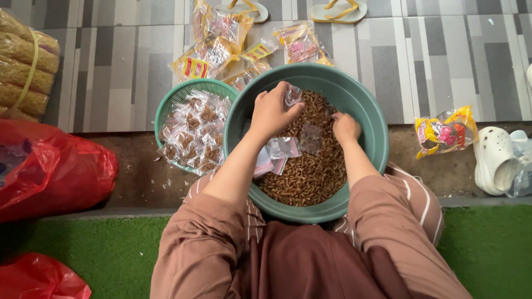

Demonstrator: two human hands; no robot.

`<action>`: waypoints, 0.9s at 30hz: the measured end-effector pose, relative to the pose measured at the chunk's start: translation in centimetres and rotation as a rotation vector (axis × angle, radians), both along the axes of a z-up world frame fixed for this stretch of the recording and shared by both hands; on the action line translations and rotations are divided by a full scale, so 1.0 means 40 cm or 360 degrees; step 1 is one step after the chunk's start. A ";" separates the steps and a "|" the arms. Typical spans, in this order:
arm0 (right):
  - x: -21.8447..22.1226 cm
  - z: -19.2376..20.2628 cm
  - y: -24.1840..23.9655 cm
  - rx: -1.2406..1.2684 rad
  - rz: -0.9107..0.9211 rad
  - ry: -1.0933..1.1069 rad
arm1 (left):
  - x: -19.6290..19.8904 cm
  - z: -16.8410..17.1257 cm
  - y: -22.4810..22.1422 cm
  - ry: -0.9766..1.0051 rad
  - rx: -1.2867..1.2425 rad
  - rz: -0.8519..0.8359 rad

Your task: The person scoops brown snack pellets from a large green basin into small clear plastic bags using a spoon, then seals each bag and places it into a green basket. The process is repeated continuously throughout the clip.

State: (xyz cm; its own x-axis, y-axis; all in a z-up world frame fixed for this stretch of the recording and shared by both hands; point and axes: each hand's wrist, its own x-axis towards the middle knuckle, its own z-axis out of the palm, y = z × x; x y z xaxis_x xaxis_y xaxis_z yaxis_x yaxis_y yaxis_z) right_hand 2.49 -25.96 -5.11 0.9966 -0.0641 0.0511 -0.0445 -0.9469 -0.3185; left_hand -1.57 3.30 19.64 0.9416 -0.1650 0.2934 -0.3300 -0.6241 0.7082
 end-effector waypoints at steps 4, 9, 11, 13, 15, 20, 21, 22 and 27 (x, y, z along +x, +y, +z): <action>-0.014 0.001 0.023 0.0447 -0.0155 0.0252 | 0.001 -0.012 0.009 0.0060 0.0021 0.0005; -0.044 0.018 0.035 0.0846 -0.0073 0.0208 | -0.010 -0.040 0.006 0.0099 0.0058 0.0046; -0.052 0.035 0.026 0.0884 -0.0099 0.0236 | -0.013 -0.053 0.007 0.0082 0.0050 0.0029; -0.068 0.055 0.013 0.0934 -0.0134 0.0300 | -0.025 -0.068 0.012 0.0180 -0.0025 0.0040; -0.083 0.080 -0.004 0.0993 -0.0175 0.0394 | -0.036 -0.084 0.017 0.0387 -0.0169 0.0078; -0.120 0.136 -0.045 0.0832 0.0024 0.0165 | -0.066 -0.147 0.025 0.0403 -0.0183 0.0083; -0.129 0.145 -0.049 0.0802 0.0069 0.0116 | -0.074 -0.162 0.026 0.0376 -0.0153 0.0096; -0.141 0.154 -0.053 0.0791 0.0079 0.0143 | -0.085 -0.177 0.029 0.0396 -0.0113 0.0101; -0.209 0.194 -0.093 0.0575 0.0153 0.0191 | -0.122 -0.237 0.027 0.0477 0.0206 0.0090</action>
State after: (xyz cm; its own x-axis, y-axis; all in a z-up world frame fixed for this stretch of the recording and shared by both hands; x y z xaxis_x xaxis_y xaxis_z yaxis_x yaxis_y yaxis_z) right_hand -5.85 -29.66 2.65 0.9965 0.0371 -0.0753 -0.0187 -0.7762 -0.6302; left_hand -6.43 4.37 10.17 0.9917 -0.1276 -0.0182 -0.0810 -0.7265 0.6824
